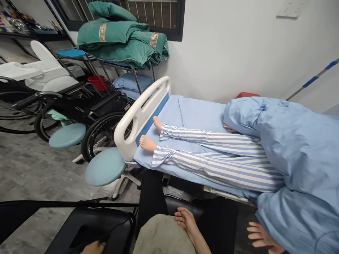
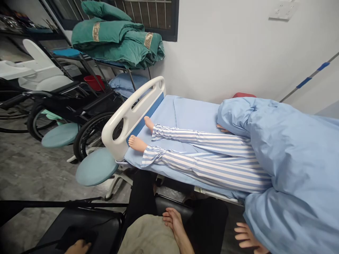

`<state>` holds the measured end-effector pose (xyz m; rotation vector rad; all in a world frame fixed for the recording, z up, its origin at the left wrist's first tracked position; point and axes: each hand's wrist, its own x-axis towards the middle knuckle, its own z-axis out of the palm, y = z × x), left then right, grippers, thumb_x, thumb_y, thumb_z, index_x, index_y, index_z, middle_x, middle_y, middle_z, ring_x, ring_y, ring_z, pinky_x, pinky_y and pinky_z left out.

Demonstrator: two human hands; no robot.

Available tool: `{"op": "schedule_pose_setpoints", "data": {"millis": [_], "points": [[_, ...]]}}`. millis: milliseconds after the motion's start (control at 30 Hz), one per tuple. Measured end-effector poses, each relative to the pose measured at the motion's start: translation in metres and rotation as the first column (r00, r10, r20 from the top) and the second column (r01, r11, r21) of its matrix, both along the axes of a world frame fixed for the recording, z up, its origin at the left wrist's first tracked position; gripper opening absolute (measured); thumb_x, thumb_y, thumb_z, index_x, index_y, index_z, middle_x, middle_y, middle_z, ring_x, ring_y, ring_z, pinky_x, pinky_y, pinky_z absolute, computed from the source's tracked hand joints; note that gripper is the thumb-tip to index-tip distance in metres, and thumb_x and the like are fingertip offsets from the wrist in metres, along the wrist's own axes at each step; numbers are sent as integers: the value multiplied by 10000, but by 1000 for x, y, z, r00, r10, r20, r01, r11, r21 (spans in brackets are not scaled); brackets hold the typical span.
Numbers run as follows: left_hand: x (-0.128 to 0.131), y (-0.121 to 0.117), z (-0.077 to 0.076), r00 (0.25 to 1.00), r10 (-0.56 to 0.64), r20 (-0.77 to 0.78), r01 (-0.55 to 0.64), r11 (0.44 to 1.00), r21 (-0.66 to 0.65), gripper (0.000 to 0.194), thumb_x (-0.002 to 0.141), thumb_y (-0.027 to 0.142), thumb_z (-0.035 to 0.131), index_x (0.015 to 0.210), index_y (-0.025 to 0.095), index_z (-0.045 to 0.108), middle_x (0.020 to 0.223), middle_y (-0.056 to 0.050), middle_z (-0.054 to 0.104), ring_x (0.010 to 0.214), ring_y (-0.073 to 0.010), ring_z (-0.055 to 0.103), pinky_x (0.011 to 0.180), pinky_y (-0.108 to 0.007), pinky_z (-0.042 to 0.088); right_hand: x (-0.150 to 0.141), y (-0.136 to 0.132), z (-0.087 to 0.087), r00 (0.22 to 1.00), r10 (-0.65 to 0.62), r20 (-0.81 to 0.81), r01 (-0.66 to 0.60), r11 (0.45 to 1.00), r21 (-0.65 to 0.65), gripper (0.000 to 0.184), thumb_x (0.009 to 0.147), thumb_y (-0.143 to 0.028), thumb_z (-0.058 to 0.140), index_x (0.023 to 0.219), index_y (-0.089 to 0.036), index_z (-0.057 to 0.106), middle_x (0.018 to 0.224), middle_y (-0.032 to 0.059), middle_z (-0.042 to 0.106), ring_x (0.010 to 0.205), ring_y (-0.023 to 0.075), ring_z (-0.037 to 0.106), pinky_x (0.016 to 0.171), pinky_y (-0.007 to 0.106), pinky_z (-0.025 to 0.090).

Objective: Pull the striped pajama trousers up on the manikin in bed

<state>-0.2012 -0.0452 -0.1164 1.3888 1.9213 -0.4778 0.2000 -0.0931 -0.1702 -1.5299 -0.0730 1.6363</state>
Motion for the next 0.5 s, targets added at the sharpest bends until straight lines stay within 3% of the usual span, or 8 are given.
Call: {"op": "schedule_pose_setpoints", "data": {"millis": [67, 133, 200, 300, 333, 400, 467, 500], "points": [[33, -12, -8, 992, 13, 129, -13, 1000, -2, 353, 503, 562, 381, 494, 211, 342, 465, 102, 527, 691, -215, 645, 725, -336, 446, 0, 1, 2, 1000, 5, 9, -5, 1000, -8, 389, 520, -550, 625, 795, -275, 632, 810, 77, 721, 720, 226, 713, 583, 338, 526], [80, -11, -3, 925, -58, 375, 48, 998, 38, 384, 588, 583, 397, 504, 212, 343, 502, 63, 515, 634, -190, 575, 667, -318, 431, 0, 2, 4, 1000, 23, 16, -23, 1000, -18, 391, 508, -555, 613, 778, -273, 612, 819, 85, 710, 715, 223, 708, 564, 331, 509], [137, 8, 16, 816, -196, 543, 114, 977, 181, 416, 729, 585, 407, 544, 214, 372, 544, 37, 505, 611, -161, 514, 641, -299, 410, -1, 5, 7, 998, 53, 19, -53, 998, -19, 372, 501, -557, 608, 738, -272, 579, 823, 83, 702, 706, 213, 697, 546, 318, 489], [225, 64, 50, 663, -378, 646, 115, 904, 411, 372, 894, 460, 364, 651, 209, 490, 616, 9, 534, 623, -137, 502, 631, -271, 413, -3, 9, 11, 996, 81, 36, -81, 997, 3, 349, 512, -565, 594, 670, -263, 516, 820, 71, 690, 695, 192, 676, 537, 295, 464], [251, 86, 59, 652, -462, 600, 80, 830, 552, 344, 915, 405, 366, 685, 202, 521, 690, -7, 568, 682, -140, 525, 684, -274, 434, -3, 10, 13, 996, 79, 51, -79, 997, 12, 349, 520, -571, 586, 654, -260, 501, 820, 73, 684, 693, 190, 670, 534, 293, 457], [292, 131, 69, 681, -588, 436, 28, 617, 787, 301, 941, 323, 367, 746, 195, 558, 825, -48, 609, 856, -170, 561, 832, -309, 456, -2, 10, 16, 994, 62, 92, -65, 997, 34, 351, 544, -587, 572, 641, -261, 488, 830, 86, 675, 695, 198, 663, 521, 299, 443], [315, 172, 70, 740, -617, 268, 36, 435, 900, 223, 932, 285, 412, 891, 188, 608, 1006, -98, 627, 1000, -211, 558, 925, -358, 448, 2, 8, 18, 989, 51, 139, -58, 997, 45, 359, 553, -606, 564, 640, -267, 483, 839, 98, 666, 696, 212, 658, 501, 308, 424], [320, 191, 67, 769, -608, 195, 71, 385, 920, 213, 928, 283, 432, 962, 183, 617, 1076, -118, 625, 1047, -233, 552, 947, -383, 441, 4, 6, 18, 985, 52, 164, -59, 997, 43, 364, 551, -615, 558, 637, -270, 477, 835, 97, 661, 692, 217, 656, 495, 310, 416]]}}
